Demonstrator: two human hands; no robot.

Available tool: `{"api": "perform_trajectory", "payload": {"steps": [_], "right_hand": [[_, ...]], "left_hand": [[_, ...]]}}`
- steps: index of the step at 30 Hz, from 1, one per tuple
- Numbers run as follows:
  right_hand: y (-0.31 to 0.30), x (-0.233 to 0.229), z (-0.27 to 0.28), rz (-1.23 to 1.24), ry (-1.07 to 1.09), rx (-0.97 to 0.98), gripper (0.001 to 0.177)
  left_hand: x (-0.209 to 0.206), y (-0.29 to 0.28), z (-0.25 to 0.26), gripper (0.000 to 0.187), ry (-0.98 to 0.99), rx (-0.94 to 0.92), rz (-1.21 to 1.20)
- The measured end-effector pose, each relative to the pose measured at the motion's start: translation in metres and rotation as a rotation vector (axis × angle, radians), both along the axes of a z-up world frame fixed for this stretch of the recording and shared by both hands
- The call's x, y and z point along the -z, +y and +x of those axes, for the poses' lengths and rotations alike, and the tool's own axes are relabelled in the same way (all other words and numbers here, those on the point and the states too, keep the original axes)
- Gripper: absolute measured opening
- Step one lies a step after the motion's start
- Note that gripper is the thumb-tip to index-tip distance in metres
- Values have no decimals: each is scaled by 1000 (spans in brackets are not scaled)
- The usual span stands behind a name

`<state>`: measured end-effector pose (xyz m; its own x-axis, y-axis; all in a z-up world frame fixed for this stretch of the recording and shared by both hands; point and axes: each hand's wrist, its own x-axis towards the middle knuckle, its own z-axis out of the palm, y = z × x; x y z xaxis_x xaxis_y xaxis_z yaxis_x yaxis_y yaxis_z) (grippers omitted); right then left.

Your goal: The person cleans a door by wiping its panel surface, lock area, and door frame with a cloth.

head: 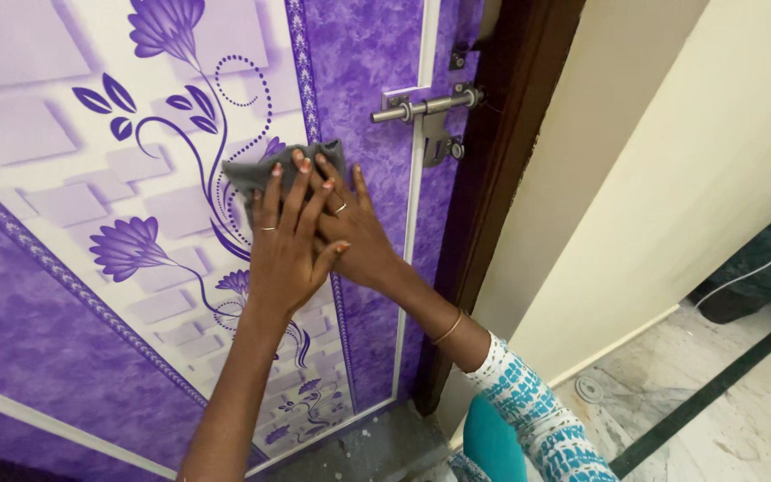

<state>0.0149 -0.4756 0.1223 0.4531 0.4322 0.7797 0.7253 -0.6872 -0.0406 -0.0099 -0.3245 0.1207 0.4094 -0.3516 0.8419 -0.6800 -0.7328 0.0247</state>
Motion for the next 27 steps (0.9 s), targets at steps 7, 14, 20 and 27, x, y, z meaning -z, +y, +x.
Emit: {"api": "perform_trajectory", "payload": {"steps": [7, 14, 20, 27], "right_hand": [[-90, 85, -91, 1314, 639, -760, 55], [-111, 202, -137, 2389, 1130, -1054, 61], [-105, 203, -153, 2358, 1127, -959, 65], [-125, 212, -175, 2308, 1090, -1023, 72]], "left_hand": [[24, 7, 28, 72, 1, -418, 276], [42, 9, 48, 64, -155, -560, 339], [41, 8, 49, 59, -253, -633, 353], [52, 8, 59, 62, -211, -606, 341]]}}
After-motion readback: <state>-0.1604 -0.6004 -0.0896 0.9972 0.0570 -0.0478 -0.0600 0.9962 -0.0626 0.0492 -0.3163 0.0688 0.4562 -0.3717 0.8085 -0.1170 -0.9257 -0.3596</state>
